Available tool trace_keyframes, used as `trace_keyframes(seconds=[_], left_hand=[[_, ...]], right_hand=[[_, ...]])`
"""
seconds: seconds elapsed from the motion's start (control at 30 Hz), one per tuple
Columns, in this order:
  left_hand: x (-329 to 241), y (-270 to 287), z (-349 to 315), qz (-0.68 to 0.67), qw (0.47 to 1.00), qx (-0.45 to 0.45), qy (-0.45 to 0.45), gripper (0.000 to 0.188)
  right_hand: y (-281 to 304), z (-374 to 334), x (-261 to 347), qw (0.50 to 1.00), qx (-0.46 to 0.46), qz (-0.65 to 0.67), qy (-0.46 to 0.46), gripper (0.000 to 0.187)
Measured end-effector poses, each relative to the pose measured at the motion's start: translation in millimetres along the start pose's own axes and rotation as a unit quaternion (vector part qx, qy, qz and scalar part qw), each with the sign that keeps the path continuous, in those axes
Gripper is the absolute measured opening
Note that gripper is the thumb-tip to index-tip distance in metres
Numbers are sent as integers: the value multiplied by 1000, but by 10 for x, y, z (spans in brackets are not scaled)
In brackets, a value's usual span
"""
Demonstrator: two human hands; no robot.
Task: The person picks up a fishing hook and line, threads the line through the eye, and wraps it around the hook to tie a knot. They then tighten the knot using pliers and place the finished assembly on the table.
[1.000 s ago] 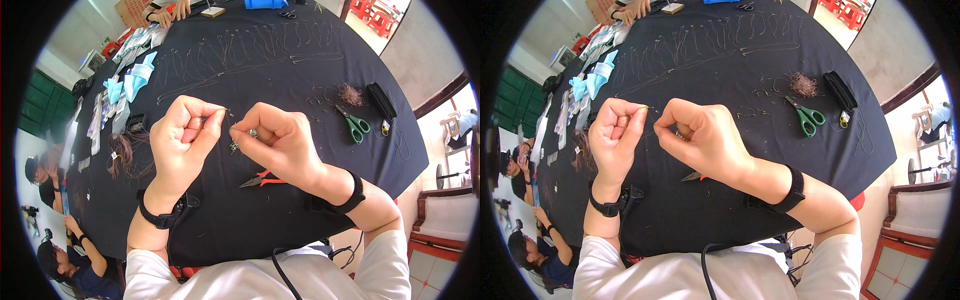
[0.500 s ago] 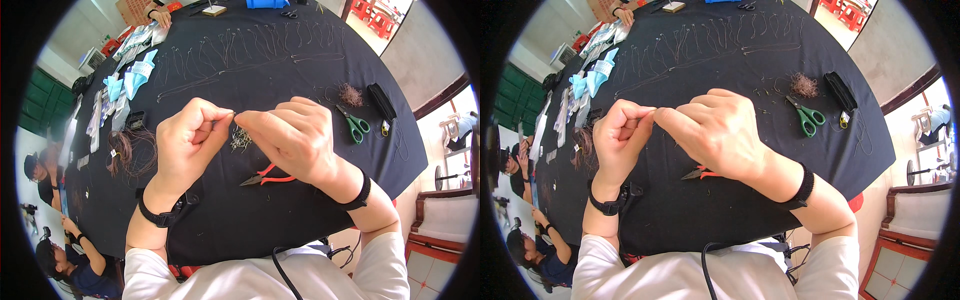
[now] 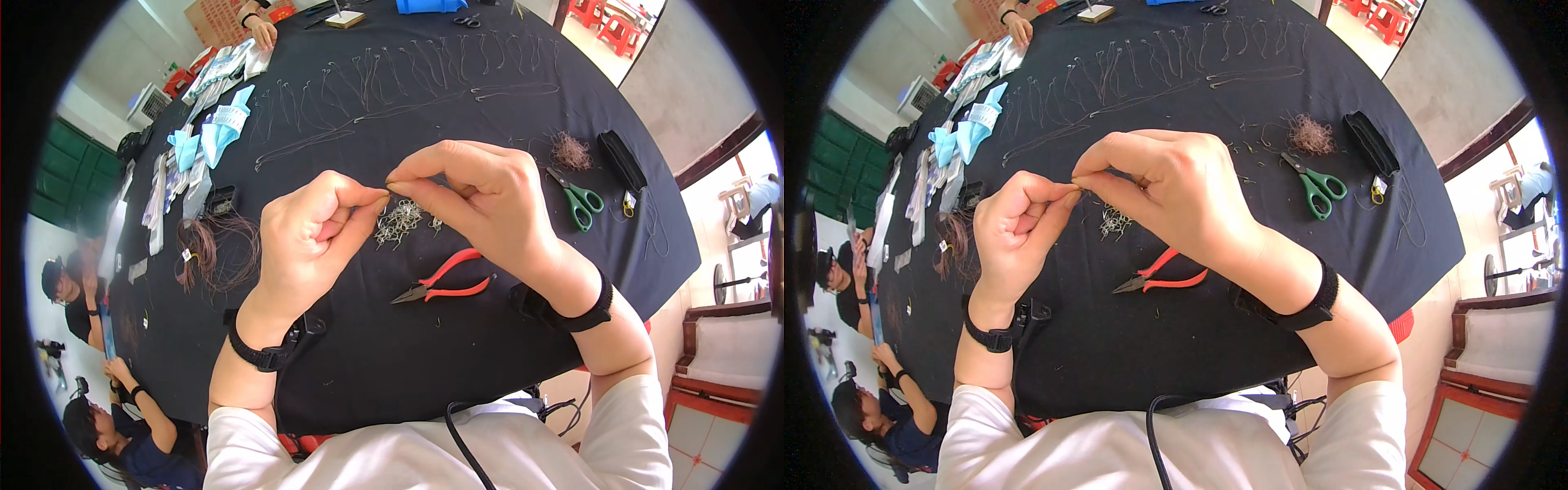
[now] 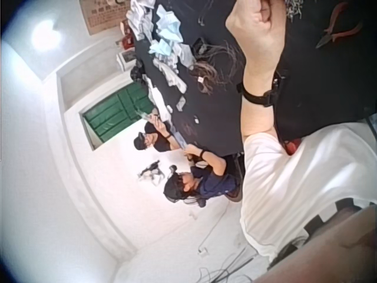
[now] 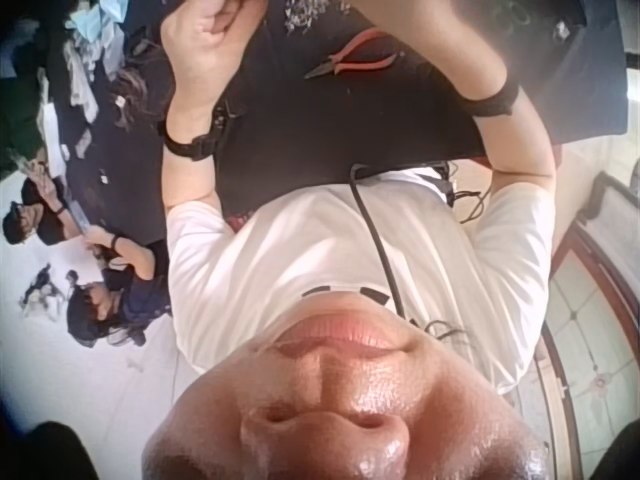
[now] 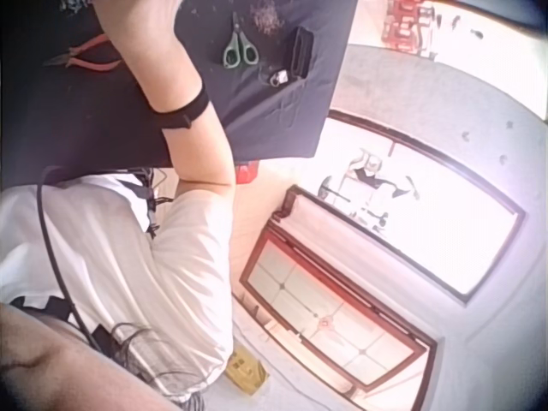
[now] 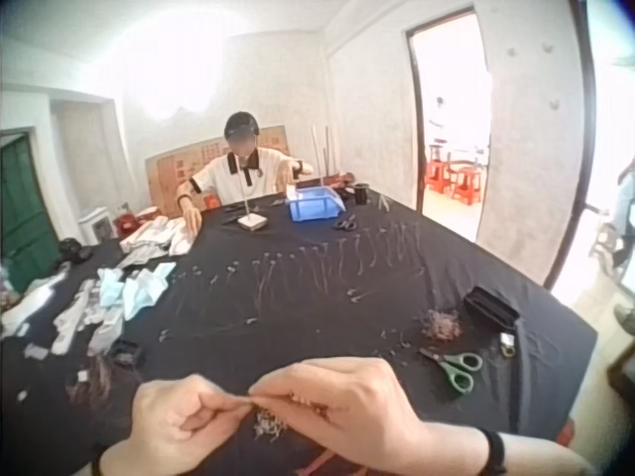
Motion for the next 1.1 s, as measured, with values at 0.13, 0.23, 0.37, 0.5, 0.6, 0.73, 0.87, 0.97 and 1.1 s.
trace_keyframes(seconds=[0.13, 0.23, 0.37, 0.5, 0.6, 0.73, 0.87, 0.97, 1.1], left_hand=[[12, -4, -6, -9, 1000, 4, -2, 11], [5, -10, -8, -37, 999, -4, -7, 9], [14, -4, -14, -43, 999, -8, -31, 8], [-14, 35, -25, -29, 998, -15, -44, 8], [24, 67, -39, -41, 998, -34, -41, 8], [35, 110, -40, -69, 995, -51, -43, 8], [-13, 137, -31, -64, 996, -58, -36, 7], [-46, 146, -23, -39, 996, -70, -45, 7], [14, 153, -26, -30, 996, -87, -16, 8]], right_hand=[[3, 11, -37, 999, 12, 22, -34, 8], [-25, 2, -136, 995, 33, 44, -88, 9], [-115, -53, -321, 977, 45, 126, -168, 10], [-269, -107, -471, 945, 59, 237, -217, 12], [-370, -165, -497, 922, 80, 278, -257, 15], [-412, -201, -438, 907, 94, 308, -272, 15], [-466, -219, -372, 907, 102, 315, -261, 15], [-466, -242, -335, 915, 110, 295, -253, 11], [-361, -197, -181, 956, 110, 190, -195, 8]])
Point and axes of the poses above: each hand's wrist, its own z-axis towards the middle knuckle, its own y-axis out of the back of the hand, x = y × z, the point moved 9 cm from there along z, towards the middle knuckle, and after that the axes turned 1 degree about x, right-handed, at the moved point
